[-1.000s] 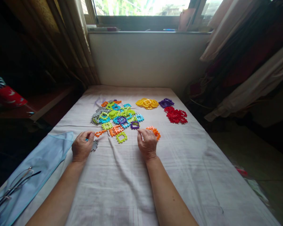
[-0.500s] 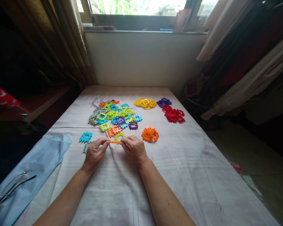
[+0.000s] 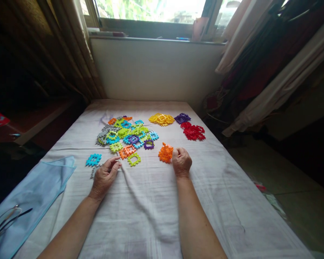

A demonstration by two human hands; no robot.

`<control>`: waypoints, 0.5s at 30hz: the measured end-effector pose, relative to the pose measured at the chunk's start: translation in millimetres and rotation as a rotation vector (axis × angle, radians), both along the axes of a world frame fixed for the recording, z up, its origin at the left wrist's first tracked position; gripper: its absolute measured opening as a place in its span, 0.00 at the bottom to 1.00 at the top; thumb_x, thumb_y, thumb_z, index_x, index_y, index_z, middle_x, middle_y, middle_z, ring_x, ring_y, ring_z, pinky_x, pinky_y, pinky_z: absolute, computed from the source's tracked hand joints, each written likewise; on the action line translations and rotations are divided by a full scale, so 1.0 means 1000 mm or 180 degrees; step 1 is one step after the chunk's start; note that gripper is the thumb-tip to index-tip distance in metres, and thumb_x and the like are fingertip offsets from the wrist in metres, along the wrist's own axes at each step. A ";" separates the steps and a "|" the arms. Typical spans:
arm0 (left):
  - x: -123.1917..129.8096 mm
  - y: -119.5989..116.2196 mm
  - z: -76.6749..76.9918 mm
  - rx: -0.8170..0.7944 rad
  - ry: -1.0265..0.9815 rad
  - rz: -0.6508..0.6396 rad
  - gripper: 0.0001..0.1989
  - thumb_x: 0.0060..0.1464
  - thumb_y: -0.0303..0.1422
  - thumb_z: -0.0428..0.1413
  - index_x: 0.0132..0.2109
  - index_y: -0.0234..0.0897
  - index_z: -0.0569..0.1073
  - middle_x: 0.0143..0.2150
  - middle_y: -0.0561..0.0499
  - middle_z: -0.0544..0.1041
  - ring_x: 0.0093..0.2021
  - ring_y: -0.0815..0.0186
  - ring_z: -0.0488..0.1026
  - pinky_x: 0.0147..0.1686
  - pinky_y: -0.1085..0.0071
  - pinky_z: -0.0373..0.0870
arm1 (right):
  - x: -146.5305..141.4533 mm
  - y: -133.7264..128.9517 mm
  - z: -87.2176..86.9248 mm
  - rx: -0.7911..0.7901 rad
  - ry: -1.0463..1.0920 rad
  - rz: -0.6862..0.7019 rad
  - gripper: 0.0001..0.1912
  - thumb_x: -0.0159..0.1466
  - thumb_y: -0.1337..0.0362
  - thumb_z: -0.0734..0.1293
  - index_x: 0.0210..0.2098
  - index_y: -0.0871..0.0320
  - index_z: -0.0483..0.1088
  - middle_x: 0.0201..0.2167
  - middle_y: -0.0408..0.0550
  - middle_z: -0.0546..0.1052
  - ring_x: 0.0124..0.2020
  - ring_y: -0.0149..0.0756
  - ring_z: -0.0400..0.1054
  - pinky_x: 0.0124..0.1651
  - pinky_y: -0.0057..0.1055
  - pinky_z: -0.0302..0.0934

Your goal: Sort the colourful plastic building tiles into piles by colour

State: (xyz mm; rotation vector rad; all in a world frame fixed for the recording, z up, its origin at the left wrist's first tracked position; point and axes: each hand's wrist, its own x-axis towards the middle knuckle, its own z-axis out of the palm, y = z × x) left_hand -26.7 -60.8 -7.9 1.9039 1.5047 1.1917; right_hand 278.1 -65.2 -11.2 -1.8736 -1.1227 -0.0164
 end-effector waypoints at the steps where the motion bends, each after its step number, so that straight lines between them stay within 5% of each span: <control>1: 0.000 0.000 0.000 -0.0002 -0.0005 -0.0004 0.16 0.57 0.42 0.52 0.48 0.40 0.76 0.36 0.49 0.82 0.36 0.63 0.80 0.38 0.70 0.75 | 0.002 0.001 -0.002 -0.0003 0.0030 -0.0051 0.14 0.57 0.55 0.55 0.22 0.53 0.64 0.24 0.47 0.72 0.28 0.37 0.63 0.36 0.31 0.60; 8: -0.001 0.002 -0.002 0.0104 0.0164 0.0034 0.14 0.59 0.39 0.50 0.45 0.40 0.77 0.37 0.50 0.82 0.37 0.63 0.79 0.40 0.69 0.75 | 0.010 0.006 -0.015 0.0050 0.0021 -0.0215 0.16 0.58 0.56 0.55 0.23 0.54 0.69 0.30 0.51 0.74 0.36 0.41 0.66 0.45 0.36 0.61; 15: -0.002 0.019 0.005 0.0606 0.1375 0.0240 0.12 0.60 0.35 0.51 0.47 0.41 0.76 0.46 0.46 0.80 0.47 0.58 0.75 0.52 0.61 0.69 | 0.014 0.009 -0.021 0.0182 0.0003 -0.0259 0.20 0.62 0.57 0.55 0.33 0.57 0.76 0.36 0.54 0.76 0.42 0.42 0.68 0.51 0.38 0.61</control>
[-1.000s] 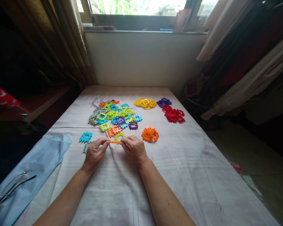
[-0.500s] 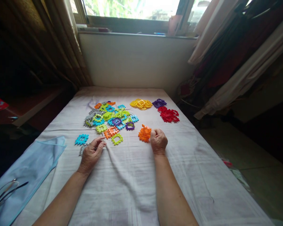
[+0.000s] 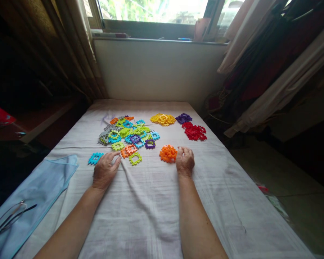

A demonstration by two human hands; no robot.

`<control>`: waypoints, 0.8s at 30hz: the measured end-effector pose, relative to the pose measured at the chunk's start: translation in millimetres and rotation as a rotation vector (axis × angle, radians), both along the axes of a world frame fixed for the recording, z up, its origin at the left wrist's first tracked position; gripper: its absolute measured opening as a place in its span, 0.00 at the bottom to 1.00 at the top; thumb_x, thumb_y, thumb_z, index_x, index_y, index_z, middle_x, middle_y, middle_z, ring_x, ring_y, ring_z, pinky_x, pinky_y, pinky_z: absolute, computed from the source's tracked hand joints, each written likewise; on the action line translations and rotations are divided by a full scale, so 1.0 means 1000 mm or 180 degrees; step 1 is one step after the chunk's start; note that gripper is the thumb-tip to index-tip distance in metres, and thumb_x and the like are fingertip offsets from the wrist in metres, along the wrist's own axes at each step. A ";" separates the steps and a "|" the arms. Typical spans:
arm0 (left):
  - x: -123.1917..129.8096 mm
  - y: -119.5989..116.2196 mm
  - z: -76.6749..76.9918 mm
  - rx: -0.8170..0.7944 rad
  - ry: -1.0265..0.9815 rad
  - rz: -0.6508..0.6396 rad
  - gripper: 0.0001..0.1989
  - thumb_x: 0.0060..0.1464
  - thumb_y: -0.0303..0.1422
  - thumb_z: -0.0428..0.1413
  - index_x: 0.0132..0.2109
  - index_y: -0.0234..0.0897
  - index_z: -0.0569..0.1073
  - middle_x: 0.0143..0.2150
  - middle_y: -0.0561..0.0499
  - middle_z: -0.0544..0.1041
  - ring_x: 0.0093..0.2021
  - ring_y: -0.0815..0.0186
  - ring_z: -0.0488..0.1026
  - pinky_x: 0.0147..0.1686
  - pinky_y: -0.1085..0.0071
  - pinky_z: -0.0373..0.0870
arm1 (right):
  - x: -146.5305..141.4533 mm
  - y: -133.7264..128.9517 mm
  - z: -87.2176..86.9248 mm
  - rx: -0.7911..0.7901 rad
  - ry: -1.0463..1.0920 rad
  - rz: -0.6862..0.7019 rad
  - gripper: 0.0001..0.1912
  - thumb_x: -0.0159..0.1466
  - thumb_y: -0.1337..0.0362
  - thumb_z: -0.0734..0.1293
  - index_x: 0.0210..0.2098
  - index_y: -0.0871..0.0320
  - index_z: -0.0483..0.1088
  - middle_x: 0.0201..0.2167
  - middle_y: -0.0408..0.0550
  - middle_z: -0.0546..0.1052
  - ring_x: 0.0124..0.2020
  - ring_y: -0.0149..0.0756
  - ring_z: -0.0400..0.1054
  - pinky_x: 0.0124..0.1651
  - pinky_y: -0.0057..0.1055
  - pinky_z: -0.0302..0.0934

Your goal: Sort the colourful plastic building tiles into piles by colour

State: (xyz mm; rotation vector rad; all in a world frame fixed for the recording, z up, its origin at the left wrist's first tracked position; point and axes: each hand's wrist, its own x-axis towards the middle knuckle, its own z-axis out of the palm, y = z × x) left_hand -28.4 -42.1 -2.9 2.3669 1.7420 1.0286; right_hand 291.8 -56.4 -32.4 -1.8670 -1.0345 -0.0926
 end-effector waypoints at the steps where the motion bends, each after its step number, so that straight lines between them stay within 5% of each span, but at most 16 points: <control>1: 0.002 0.002 0.000 -0.0041 0.0153 0.0034 0.13 0.60 0.35 0.52 0.48 0.41 0.76 0.48 0.46 0.79 0.49 0.57 0.74 0.53 0.60 0.68 | -0.001 0.000 0.000 0.0032 -0.0020 0.0019 0.20 0.62 0.57 0.55 0.34 0.58 0.76 0.36 0.54 0.76 0.42 0.42 0.68 0.51 0.38 0.61; 8: 0.012 0.007 -0.005 -0.0287 0.0836 0.0237 0.16 0.58 0.39 0.54 0.52 0.46 0.77 0.62 0.43 0.70 0.62 0.50 0.63 0.60 0.51 0.59 | -0.008 0.001 0.004 0.0316 -0.0267 0.0124 0.19 0.63 0.57 0.56 0.33 0.58 0.76 0.38 0.55 0.76 0.43 0.42 0.68 0.52 0.39 0.62; 24: 0.018 0.018 0.012 -0.0581 0.1129 0.0582 0.15 0.58 0.41 0.53 0.47 0.42 0.77 0.64 0.39 0.67 0.65 0.49 0.60 0.62 0.46 0.54 | -0.021 0.004 0.003 0.0617 -0.0581 0.0477 0.16 0.65 0.58 0.58 0.31 0.57 0.75 0.38 0.54 0.77 0.40 0.41 0.69 0.50 0.40 0.63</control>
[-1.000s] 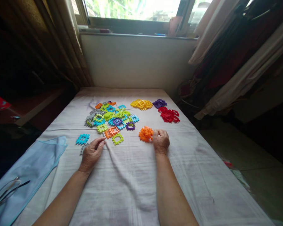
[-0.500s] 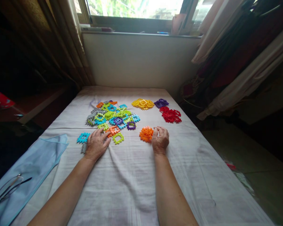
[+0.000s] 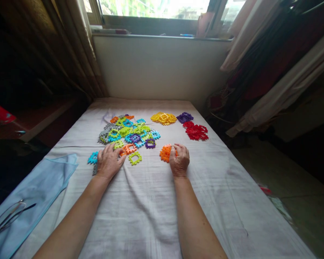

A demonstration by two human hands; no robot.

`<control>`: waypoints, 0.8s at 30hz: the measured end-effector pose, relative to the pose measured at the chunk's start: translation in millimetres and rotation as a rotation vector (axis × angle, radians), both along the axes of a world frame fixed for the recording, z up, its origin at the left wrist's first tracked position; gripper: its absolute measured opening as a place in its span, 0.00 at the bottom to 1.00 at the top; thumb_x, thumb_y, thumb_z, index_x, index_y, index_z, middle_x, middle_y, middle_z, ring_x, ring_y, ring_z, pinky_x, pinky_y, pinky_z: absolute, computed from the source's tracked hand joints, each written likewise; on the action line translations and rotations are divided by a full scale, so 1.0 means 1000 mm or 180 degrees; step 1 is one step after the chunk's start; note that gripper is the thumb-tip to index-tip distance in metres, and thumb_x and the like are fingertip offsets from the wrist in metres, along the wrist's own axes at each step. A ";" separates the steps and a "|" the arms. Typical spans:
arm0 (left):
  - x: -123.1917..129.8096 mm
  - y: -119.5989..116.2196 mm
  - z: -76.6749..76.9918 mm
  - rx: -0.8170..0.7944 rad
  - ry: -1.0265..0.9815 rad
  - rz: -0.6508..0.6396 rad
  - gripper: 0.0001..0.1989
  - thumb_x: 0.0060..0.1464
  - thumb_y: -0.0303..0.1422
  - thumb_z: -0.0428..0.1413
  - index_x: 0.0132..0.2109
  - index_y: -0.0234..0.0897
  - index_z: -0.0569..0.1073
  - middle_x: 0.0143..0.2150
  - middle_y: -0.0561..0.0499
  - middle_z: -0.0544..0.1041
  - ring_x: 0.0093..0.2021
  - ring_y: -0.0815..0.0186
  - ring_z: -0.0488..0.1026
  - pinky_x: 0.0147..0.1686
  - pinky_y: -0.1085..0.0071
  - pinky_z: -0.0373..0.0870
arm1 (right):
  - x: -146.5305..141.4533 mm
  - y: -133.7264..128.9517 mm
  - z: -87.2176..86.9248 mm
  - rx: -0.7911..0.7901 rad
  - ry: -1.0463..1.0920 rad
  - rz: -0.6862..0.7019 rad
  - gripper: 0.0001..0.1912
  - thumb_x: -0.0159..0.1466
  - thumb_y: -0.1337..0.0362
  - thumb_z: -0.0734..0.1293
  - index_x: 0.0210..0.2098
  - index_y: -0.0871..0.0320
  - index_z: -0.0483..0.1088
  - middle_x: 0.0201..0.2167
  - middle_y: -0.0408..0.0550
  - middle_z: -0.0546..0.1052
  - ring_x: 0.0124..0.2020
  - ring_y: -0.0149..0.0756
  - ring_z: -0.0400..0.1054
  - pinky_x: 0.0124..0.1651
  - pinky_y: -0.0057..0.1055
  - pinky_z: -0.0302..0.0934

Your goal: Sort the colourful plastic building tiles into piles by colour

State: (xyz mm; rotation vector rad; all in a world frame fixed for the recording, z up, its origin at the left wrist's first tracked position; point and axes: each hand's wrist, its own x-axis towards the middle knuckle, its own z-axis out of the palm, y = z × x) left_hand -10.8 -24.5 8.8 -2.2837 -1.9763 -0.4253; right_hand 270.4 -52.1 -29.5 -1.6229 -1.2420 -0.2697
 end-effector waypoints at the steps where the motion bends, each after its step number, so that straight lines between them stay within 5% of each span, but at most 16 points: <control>1: 0.000 0.003 0.002 -0.0046 -0.0019 -0.0050 0.13 0.58 0.40 0.54 0.45 0.42 0.77 0.63 0.40 0.68 0.64 0.49 0.61 0.62 0.45 0.54 | -0.001 0.000 0.000 0.0010 -0.0010 0.0006 0.16 0.65 0.59 0.58 0.32 0.57 0.75 0.38 0.53 0.77 0.40 0.41 0.69 0.50 0.40 0.63; 14: -0.026 0.001 -0.005 0.0094 -0.1203 -0.0651 0.08 0.56 0.38 0.55 0.41 0.40 0.71 0.56 0.44 0.76 0.55 0.56 0.72 0.57 0.56 0.65 | -0.031 -0.007 0.016 0.0228 -0.0396 0.0578 0.13 0.67 0.62 0.60 0.34 0.57 0.75 0.37 0.51 0.78 0.40 0.39 0.71 0.49 0.37 0.63; 24: 0.020 -0.030 -0.016 0.0225 -0.1261 -0.1502 0.09 0.59 0.35 0.53 0.47 0.41 0.68 0.55 0.45 0.76 0.57 0.59 0.71 0.64 0.48 0.54 | -0.086 -0.018 0.019 -0.0321 -0.0474 0.1696 0.10 0.67 0.63 0.62 0.41 0.56 0.75 0.32 0.47 0.81 0.33 0.35 0.73 0.41 0.32 0.64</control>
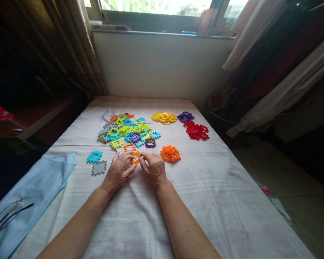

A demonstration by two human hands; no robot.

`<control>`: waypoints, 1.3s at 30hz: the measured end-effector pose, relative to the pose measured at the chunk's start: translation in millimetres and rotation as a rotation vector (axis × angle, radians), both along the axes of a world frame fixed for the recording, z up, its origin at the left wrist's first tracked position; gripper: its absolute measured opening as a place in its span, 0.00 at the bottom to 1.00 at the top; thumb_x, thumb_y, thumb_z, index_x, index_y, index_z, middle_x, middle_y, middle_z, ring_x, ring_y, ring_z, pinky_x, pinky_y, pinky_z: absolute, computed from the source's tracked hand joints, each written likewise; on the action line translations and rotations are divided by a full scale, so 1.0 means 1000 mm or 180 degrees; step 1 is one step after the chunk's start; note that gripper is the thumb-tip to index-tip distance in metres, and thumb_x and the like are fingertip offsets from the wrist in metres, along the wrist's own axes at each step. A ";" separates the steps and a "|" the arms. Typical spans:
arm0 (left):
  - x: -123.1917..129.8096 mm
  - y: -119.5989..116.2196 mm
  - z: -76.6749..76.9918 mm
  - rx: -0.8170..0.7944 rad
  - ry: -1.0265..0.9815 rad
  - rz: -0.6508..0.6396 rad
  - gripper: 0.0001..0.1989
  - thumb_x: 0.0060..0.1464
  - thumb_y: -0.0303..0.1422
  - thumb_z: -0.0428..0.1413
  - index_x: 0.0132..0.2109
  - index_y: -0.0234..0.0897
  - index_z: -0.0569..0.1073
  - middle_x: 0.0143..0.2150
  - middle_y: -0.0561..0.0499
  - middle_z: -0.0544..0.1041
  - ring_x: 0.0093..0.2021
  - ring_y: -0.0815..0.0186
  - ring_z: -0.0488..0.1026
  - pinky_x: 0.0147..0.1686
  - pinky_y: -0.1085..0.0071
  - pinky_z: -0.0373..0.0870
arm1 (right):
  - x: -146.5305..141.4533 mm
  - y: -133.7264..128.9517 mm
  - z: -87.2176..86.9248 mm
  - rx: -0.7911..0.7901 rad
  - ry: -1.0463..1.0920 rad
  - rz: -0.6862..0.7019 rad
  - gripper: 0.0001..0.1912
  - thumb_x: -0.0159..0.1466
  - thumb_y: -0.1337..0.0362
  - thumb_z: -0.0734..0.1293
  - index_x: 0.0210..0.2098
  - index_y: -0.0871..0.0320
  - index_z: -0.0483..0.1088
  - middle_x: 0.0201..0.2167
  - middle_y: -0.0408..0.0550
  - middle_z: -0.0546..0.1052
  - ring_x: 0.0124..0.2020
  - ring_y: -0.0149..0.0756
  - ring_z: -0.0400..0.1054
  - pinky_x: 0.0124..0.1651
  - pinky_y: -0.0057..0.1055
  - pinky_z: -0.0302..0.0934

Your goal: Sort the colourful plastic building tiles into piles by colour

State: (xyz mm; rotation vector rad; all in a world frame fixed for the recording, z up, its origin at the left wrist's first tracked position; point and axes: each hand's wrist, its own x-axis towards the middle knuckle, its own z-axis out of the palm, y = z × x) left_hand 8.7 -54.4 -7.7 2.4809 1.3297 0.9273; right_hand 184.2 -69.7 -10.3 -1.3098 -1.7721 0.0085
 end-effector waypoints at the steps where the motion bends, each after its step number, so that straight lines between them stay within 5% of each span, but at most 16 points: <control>1: 0.001 0.000 -0.001 0.0032 -0.0023 -0.0033 0.09 0.59 0.35 0.53 0.47 0.41 0.68 0.55 0.45 0.76 0.57 0.59 0.71 0.64 0.48 0.54 | 0.000 0.000 -0.001 -0.0034 0.0045 0.0026 0.10 0.67 0.63 0.62 0.41 0.56 0.75 0.31 0.47 0.81 0.31 0.34 0.73 0.39 0.31 0.64; 10: -0.005 0.002 -0.006 0.0364 -0.0114 0.0005 0.15 0.61 0.39 0.53 0.54 0.41 0.67 0.56 0.45 0.75 0.58 0.59 0.71 0.63 0.51 0.57 | 0.011 0.003 0.000 -0.0085 0.0489 -0.0235 0.12 0.64 0.64 0.62 0.44 0.56 0.75 0.30 0.46 0.80 0.30 0.33 0.74 0.41 0.30 0.67; 17: -0.015 0.015 -0.011 0.0311 0.0031 0.0630 0.16 0.61 0.35 0.50 0.55 0.41 0.70 0.57 0.44 0.75 0.59 0.56 0.69 0.62 0.51 0.58 | 0.074 0.004 0.004 -0.0103 0.0911 -0.1401 0.16 0.61 0.58 0.59 0.36 0.57 0.76 0.30 0.48 0.80 0.30 0.37 0.73 0.38 0.32 0.66; 23: -0.018 0.026 -0.013 0.0103 0.0455 0.1034 0.18 0.58 0.35 0.52 0.54 0.43 0.74 0.62 0.41 0.70 0.64 0.47 0.62 0.63 0.41 0.53 | 0.106 0.009 -0.009 -0.0441 0.1504 -0.2141 0.19 0.58 0.53 0.59 0.31 0.58 0.76 0.25 0.48 0.78 0.27 0.39 0.68 0.33 0.33 0.62; 30: -0.012 0.026 -0.012 0.0124 0.0708 0.1129 0.17 0.59 0.34 0.51 0.53 0.47 0.76 0.63 0.42 0.69 0.65 0.47 0.61 0.63 0.38 0.51 | 0.111 0.017 -0.026 0.0029 0.1166 -0.2099 0.17 0.60 0.56 0.59 0.35 0.59 0.76 0.37 0.55 0.78 0.40 0.44 0.70 0.48 0.41 0.64; 39: -0.012 0.036 -0.017 0.0123 0.0545 0.1119 0.09 0.59 0.33 0.52 0.43 0.41 0.75 0.62 0.41 0.71 0.65 0.48 0.62 0.63 0.38 0.50 | 0.077 0.008 -0.005 0.0606 0.0150 -0.1812 0.11 0.62 0.67 0.60 0.35 0.55 0.75 0.43 0.52 0.77 0.49 0.44 0.68 0.54 0.44 0.60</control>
